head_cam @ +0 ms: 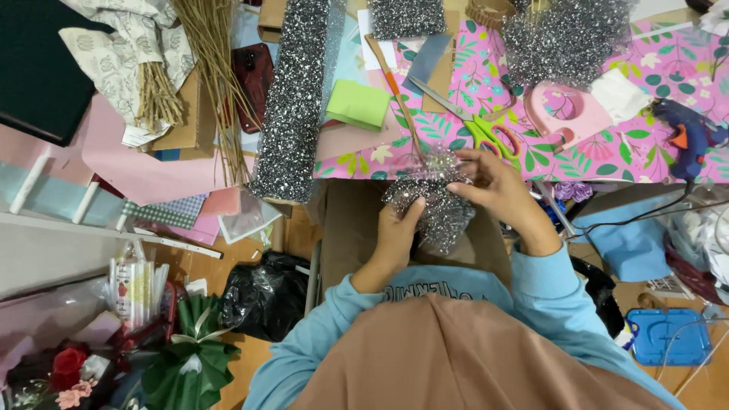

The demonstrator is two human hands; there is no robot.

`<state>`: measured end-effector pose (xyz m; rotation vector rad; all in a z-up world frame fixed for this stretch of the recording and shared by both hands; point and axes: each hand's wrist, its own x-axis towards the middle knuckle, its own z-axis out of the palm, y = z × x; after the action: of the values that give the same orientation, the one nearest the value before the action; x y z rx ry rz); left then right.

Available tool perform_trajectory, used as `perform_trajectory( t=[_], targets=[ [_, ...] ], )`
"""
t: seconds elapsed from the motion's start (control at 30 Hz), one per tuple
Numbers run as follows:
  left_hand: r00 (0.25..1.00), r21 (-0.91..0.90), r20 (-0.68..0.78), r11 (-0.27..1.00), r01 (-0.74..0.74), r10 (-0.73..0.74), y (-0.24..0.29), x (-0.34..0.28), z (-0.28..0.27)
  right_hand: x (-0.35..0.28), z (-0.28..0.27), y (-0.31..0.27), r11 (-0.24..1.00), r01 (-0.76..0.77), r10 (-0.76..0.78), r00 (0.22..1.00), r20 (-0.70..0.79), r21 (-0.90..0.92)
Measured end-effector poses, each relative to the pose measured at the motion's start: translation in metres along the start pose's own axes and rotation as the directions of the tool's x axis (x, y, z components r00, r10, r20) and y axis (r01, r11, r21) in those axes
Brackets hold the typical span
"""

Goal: The person uses green-handled scissors to cut a silver glittery mesh material into smaller pieces. They repeatedly cut the material, separate the pieces, and place them on a cluttered table covered with various craft supplies.

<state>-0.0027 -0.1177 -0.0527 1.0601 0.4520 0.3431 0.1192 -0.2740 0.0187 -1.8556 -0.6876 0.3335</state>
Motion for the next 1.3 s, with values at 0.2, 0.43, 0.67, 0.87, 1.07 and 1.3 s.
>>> perform_trajectory(
  t=[0.2, 0.43, 0.67, 0.87, 1.07, 1.3],
  targets=[
    [0.974, -0.028, 0.125, 0.982, -0.188, 0.190, 0.034, -0.024, 0.019, -0.042, -0.014, 0.042, 0.957, 0.192, -0.130, 0.954, -0.269, 0.218],
    [0.935, -0.329, 0.208, 0.920, -0.211, 0.289, 0.028, -0.019, 0.038, -0.065, 0.014, 0.105, 0.707, 0.175, -0.093, 0.984, -0.155, 0.685],
    [0.950, -0.323, 0.044, 0.904, -0.279, 0.309, 0.086, -0.036, 0.025, -0.068, 0.022, 0.051, 0.392, 0.002, 0.161, 0.984, -0.071, 0.920],
    [0.959, -0.203, 0.043, 0.942, -0.266, 0.280, 0.100, -0.020, -0.021, -0.054, -0.012, 0.031, 0.779, 0.054, 0.149, 0.952, -0.268, 0.625],
    [0.983, -0.111, 0.105, 0.984, -0.140, 0.151, 0.108, -0.006, -0.038, -0.039, -0.028, 0.028, 0.832, -0.012, 0.156, 0.965, -0.212, 0.555],
    [0.948, 0.030, 0.064, 0.949, -0.313, 0.310, 0.072, 0.036, -0.063, -0.022, -0.037, 0.022, 0.842, 0.040, 0.105, 0.966, -0.235, 0.538]
  ],
)
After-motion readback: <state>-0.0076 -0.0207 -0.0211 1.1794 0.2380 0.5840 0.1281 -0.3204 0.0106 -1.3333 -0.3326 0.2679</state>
